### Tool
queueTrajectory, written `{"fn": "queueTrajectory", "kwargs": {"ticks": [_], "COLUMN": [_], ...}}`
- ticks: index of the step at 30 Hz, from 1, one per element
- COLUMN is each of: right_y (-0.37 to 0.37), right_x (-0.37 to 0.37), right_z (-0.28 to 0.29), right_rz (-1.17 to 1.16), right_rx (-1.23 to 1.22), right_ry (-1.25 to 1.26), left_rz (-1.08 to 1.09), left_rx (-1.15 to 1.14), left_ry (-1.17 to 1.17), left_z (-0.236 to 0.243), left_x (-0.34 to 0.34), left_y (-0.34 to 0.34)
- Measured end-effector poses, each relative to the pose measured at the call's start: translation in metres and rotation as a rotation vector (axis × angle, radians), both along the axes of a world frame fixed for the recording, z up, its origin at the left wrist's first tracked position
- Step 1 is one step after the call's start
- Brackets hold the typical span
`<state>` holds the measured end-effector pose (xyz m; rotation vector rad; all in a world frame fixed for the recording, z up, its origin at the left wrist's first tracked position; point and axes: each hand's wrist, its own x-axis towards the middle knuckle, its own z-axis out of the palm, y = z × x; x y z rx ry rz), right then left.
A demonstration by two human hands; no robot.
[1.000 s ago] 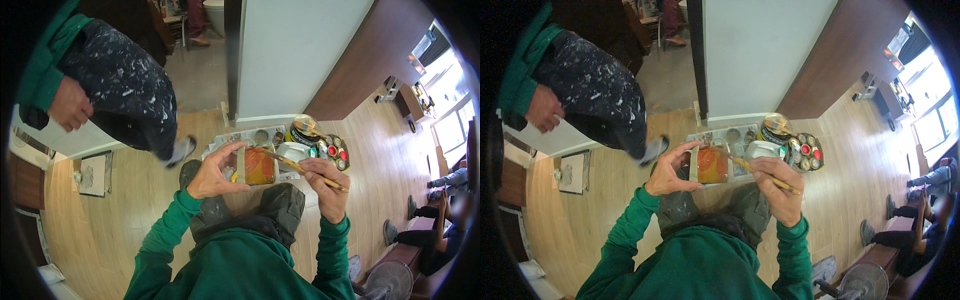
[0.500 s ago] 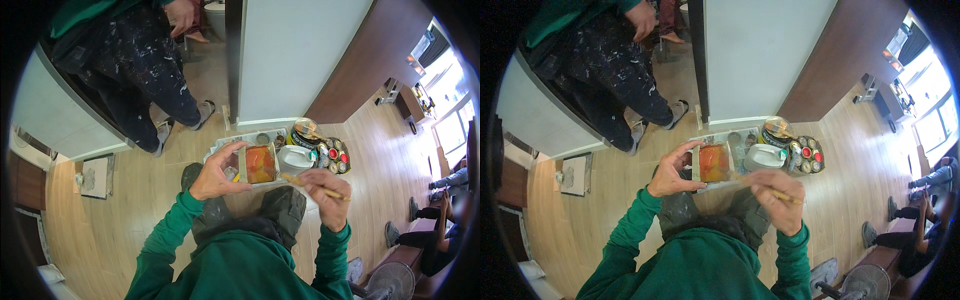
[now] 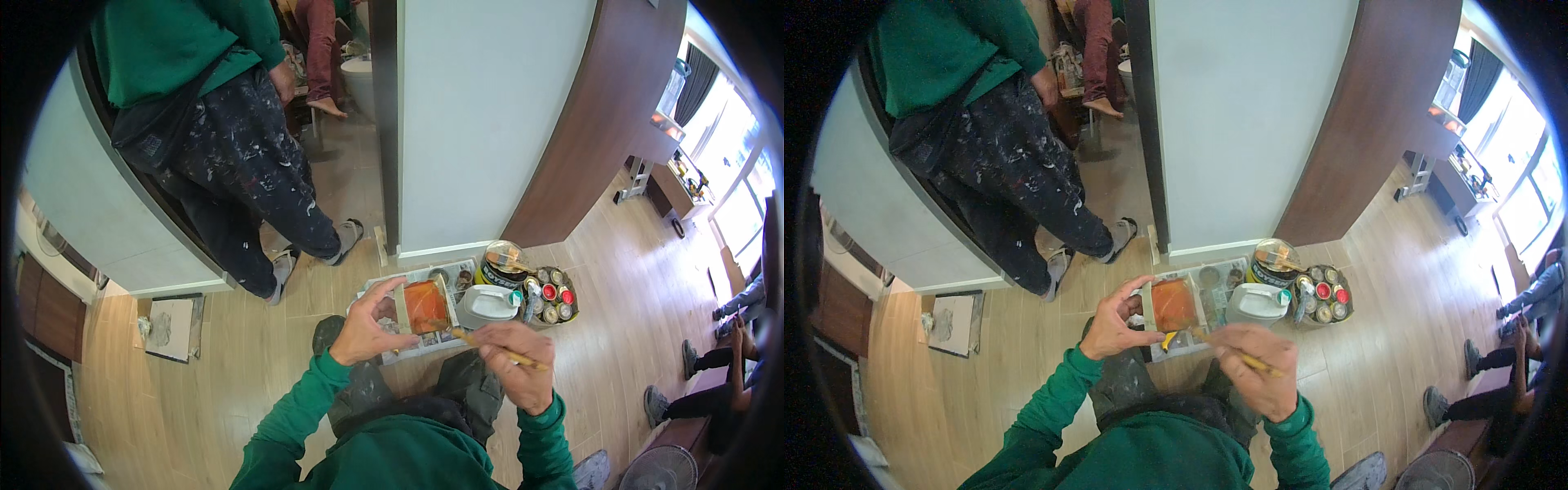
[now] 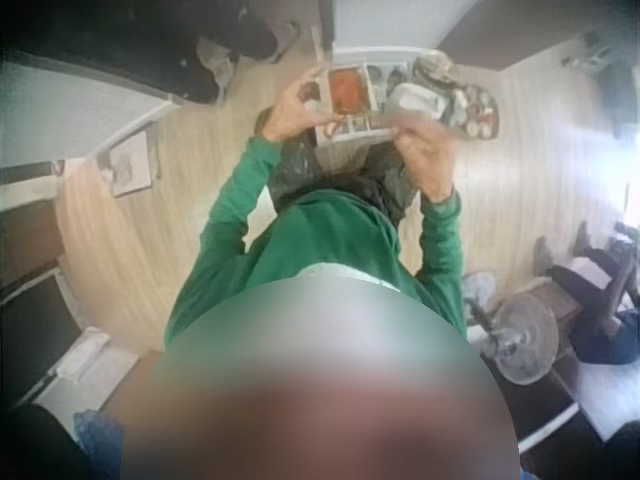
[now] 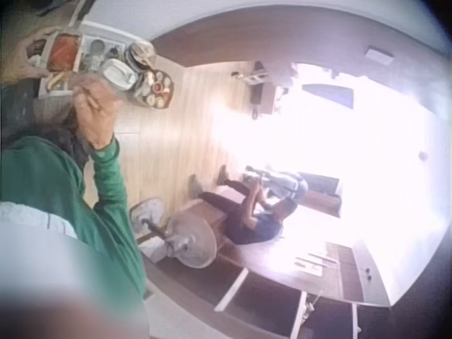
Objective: The person kneels on the floor and uses a brush to mix yellow and red paint in a small container. They repeatedly dip the brush into the paint and stir the mixture to create an orange color.
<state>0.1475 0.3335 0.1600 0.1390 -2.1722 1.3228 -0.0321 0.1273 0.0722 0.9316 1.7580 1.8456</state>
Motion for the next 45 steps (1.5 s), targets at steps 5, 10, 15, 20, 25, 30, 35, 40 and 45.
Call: {"fn": "queueTrajectory", "kwargs": {"ticks": [5,10,15,20,25,30,35,40,45], "right_y": [0.003,-0.006,-0.028,-0.036,-0.044,-0.049,-0.052,-0.057,-0.058], "right_x": [-0.001,0.004,-0.003,-0.004,-0.013,-0.020,-0.023,-0.031,-0.055], "right_z": [-0.001,-0.001,-0.011,-0.009,-0.001,0.001,0.004,0.014,0.004], "right_rz": [-0.079,-0.187,-0.115,-0.103,-0.108,-0.118,-0.135,-0.149,-0.076], "right_rx": [-0.144,-0.259,-0.339,-0.421,-0.428,-0.455,-0.467,-0.332,-0.136], "right_ry": [-0.114,-0.032,-0.131,-0.164,-0.178,-0.186,-0.211,-0.094,-0.144], "left_rz": [0.015,0.155,0.341,0.354,0.401,0.407,0.462,0.459,0.461], "left_rx": [-0.055,0.089,0.162,0.165,0.127,0.132,0.193,0.199,0.231], "left_ry": [0.042,0.083,0.208,0.157,0.177,0.166,0.203,0.224,0.250], "left_z": [0.002,0.009,0.014,0.015,0.012,0.005,0.000,0.003,0.006], "left_x": [-0.003,-0.004,-0.008,-0.016,-0.028,-0.040,-0.050,-0.056,-0.064], "left_y": [0.002,0.005,0.010,0.002,-0.006,-0.012,-0.014,-0.015,-0.020]}}
